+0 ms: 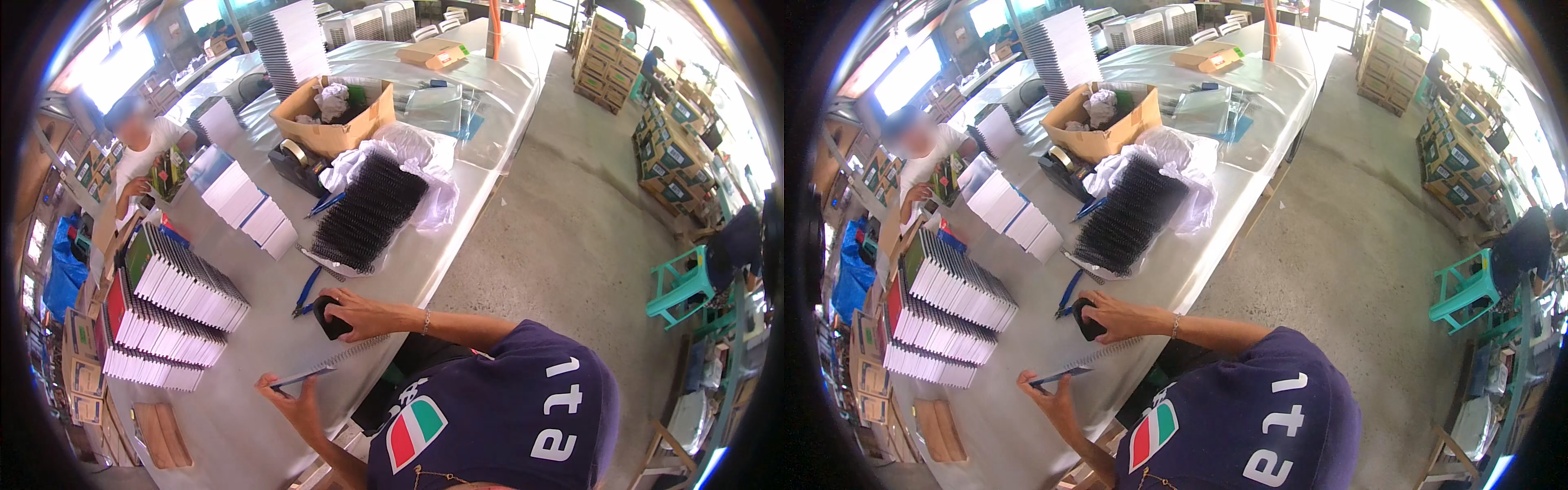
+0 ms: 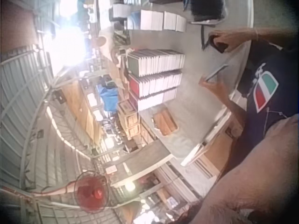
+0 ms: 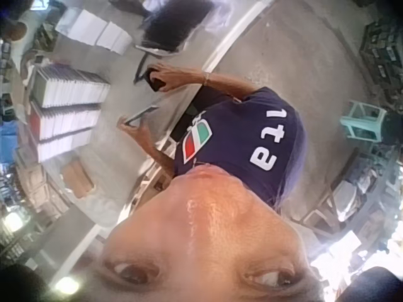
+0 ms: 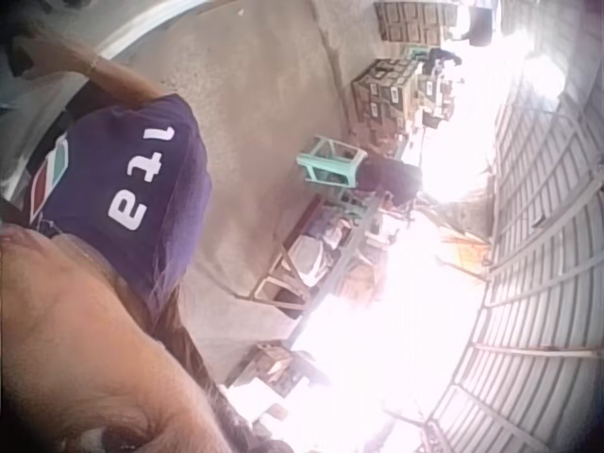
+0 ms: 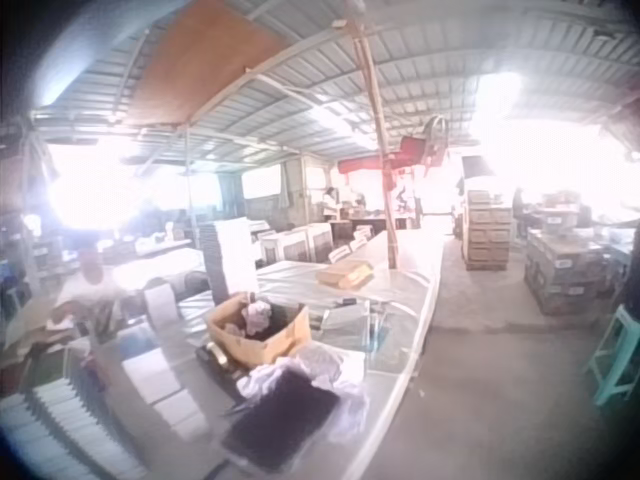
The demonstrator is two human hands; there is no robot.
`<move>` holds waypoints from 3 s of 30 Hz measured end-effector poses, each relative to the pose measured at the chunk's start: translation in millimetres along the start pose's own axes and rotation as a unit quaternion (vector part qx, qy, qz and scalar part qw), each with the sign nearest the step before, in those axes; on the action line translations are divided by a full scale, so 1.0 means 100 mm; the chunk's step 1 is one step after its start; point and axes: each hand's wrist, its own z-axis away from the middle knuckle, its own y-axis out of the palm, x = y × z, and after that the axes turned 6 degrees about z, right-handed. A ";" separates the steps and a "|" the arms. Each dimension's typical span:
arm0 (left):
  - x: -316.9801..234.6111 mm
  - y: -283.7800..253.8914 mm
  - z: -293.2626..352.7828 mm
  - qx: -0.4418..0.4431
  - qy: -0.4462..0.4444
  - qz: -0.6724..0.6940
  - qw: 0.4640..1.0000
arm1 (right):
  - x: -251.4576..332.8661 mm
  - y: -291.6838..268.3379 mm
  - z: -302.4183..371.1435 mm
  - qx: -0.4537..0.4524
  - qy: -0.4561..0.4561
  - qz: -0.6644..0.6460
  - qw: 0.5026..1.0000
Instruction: The person assembles spiral-bound notebooks by inserting metal coils into the punched edges of blue covers and paper stacks. They use pliers to secure the coils and place finished notebooks into a cardboard box.
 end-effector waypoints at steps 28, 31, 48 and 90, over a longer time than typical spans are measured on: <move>0.15 0.19 0.07 0.041 -0.028 0.120 0.991 | 0.09 -0.35 0.04 0.251 0.037 -0.562 0.787; 0.12 0.21 0.09 0.034 -0.041 0.128 0.990 | 0.19 -0.54 0.01 0.302 0.056 -0.516 0.800; 0.12 0.22 0.04 0.051 -0.042 0.157 0.985 | 0.19 -0.41 0.05 0.248 0.116 -0.332 0.903; 0.27 0.31 0.04 0.132 -0.110 0.375 0.911 | 0.44 -0.58 -0.17 0.287 0.061 -0.352 0.889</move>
